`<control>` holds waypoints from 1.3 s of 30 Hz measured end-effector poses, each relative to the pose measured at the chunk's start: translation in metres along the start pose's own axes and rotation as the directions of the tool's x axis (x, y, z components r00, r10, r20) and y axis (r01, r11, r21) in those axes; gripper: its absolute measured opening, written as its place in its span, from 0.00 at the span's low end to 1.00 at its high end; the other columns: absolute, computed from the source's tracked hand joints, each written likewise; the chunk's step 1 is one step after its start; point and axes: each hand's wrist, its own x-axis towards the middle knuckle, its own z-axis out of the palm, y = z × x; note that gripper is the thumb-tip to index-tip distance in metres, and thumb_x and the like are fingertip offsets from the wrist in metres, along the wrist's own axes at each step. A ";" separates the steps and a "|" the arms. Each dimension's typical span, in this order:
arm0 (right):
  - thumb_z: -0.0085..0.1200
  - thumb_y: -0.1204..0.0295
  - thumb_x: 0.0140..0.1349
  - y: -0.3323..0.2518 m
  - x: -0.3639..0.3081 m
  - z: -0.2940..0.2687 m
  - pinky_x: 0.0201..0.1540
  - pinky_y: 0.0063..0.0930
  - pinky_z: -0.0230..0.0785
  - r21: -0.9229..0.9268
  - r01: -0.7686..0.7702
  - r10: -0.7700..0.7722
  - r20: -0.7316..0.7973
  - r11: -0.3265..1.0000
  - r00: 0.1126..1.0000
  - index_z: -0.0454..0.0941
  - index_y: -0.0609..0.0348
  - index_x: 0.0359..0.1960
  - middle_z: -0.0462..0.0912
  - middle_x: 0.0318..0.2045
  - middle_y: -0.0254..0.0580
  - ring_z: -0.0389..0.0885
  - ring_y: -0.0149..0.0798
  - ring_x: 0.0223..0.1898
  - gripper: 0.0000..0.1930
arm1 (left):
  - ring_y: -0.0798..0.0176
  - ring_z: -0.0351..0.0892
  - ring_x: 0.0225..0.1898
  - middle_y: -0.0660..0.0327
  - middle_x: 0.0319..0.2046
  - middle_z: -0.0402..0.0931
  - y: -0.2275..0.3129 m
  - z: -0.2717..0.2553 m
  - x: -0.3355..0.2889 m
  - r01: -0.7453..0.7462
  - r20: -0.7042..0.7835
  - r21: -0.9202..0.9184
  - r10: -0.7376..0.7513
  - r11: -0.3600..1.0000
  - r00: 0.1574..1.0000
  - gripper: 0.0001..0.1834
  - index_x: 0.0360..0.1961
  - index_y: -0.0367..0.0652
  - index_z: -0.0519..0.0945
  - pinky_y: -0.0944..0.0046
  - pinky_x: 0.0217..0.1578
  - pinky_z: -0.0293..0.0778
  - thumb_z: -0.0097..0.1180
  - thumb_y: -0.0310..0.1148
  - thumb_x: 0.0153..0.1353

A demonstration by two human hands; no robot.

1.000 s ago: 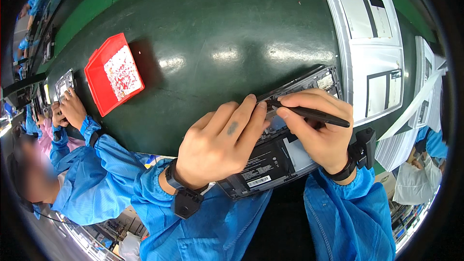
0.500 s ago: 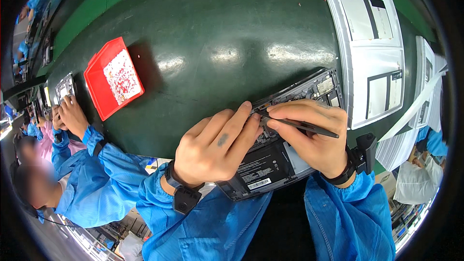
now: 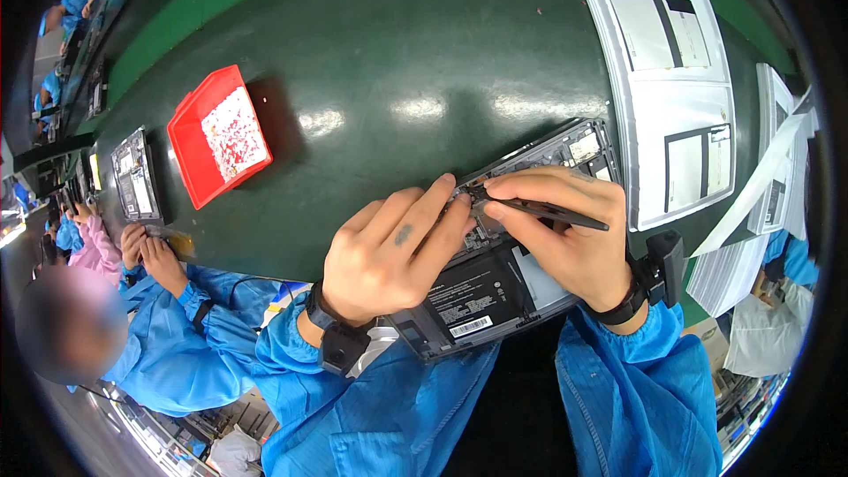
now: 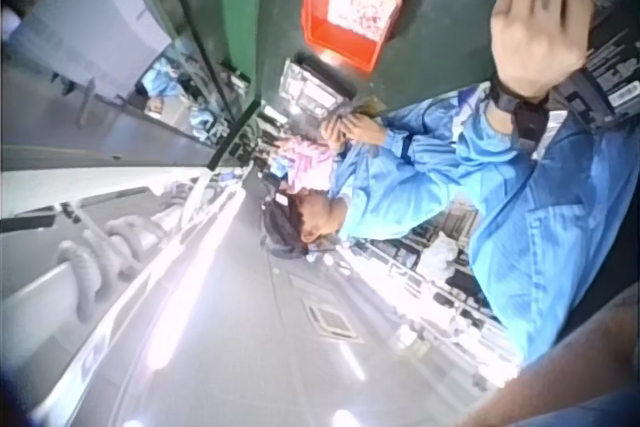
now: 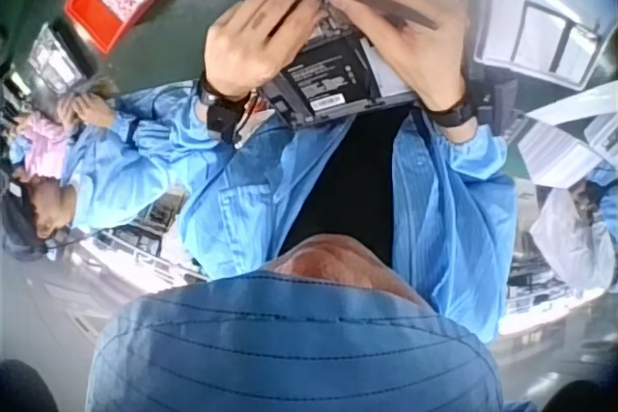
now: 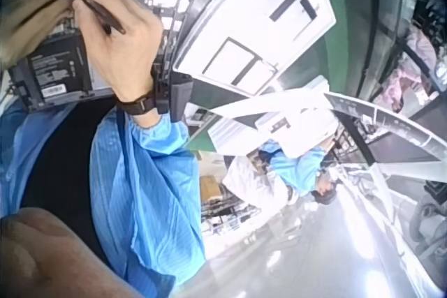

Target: The recorder is assembling tablets or laptops by connecting internal components and applying labels to battery modules.

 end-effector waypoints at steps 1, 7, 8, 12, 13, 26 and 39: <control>0.68 0.82 0.57 -0.001 0.000 -0.001 0.37 0.23 0.83 0.027 -0.050 0.049 0.003 0.998 0.999 0.87 0.66 0.41 0.89 0.37 0.47 0.90 0.36 0.35 0.09 | 0.61 0.84 0.36 0.52 0.46 0.84 0.001 -0.001 -0.001 0.026 0.015 -0.021 -0.026 0.999 1.000 0.14 0.40 0.38 0.87 0.65 0.33 0.82 0.71 0.31 0.53; 0.69 0.81 0.57 0.002 -0.003 -0.008 0.33 0.22 0.80 0.016 -0.130 0.131 -0.045 0.991 0.990 0.87 0.65 0.40 0.89 0.38 0.47 0.88 0.34 0.33 0.09 | 0.50 0.86 0.42 0.49 0.45 0.85 0.005 -0.028 -0.016 0.258 -0.022 -0.049 -0.259 0.965 0.966 0.13 0.40 0.36 0.87 0.57 0.40 0.83 0.71 0.27 0.52; 0.69 0.80 0.57 0.002 -0.003 -0.010 0.33 0.21 0.79 0.033 -0.143 0.144 -0.031 0.989 0.989 0.87 0.64 0.40 0.89 0.38 0.47 0.88 0.33 0.34 0.09 | 0.47 0.86 0.43 0.48 0.45 0.85 0.004 -0.036 -0.027 0.398 -0.090 -0.032 -0.399 0.917 0.913 0.13 0.40 0.35 0.88 0.55 0.43 0.83 0.70 0.25 0.51; 0.70 0.81 0.54 0.000 -0.006 -0.034 0.41 0.28 0.79 0.001 0.043 -0.043 -0.061 0.999 0.997 0.88 0.62 0.39 0.90 0.38 0.47 0.88 0.36 0.38 0.10 | 0.47 0.86 0.47 0.42 0.47 0.85 0.024 -0.053 -0.094 0.698 -0.158 -0.097 -0.703 0.710 0.693 0.10 0.38 0.25 0.85 0.54 0.52 0.78 0.54 0.19 0.62; 0.70 0.81 0.53 0.003 -0.007 -0.050 0.48 0.35 0.78 -0.040 0.120 -0.122 -0.067 0.992 0.990 0.88 0.63 0.39 0.90 0.37 0.47 0.89 0.40 0.39 0.11 | 0.46 0.85 0.49 0.41 0.49 0.84 0.034 -0.049 -0.108 0.700 -0.137 -0.147 -0.716 0.698 0.685 0.11 0.39 0.25 0.85 0.53 0.54 0.77 0.54 0.21 0.62; 0.69 0.72 0.59 0.040 -0.049 -0.059 0.47 0.39 0.74 0.626 0.201 0.001 -0.306 0.754 0.952 0.78 0.62 0.44 0.84 0.40 0.54 0.81 0.43 0.40 0.15 | 0.53 0.70 0.68 0.44 0.71 0.64 0.085 -0.044 -0.066 0.400 0.101 -0.913 -0.904 0.082 0.415 0.39 0.75 0.28 0.57 0.55 0.68 0.65 0.52 0.40 0.70; 0.61 0.72 0.67 0.013 -0.077 -0.074 0.42 0.38 0.77 0.627 0.265 -0.030 -0.360 0.733 0.933 0.76 0.69 0.47 0.83 0.42 0.60 0.82 0.44 0.36 0.13 | 0.51 0.78 0.57 0.52 0.56 0.75 -0.226 -0.006 0.126 0.221 0.383 -0.923 -0.826 -0.317 0.414 0.21 0.64 0.41 0.70 0.38 0.59 0.74 0.51 0.32 0.72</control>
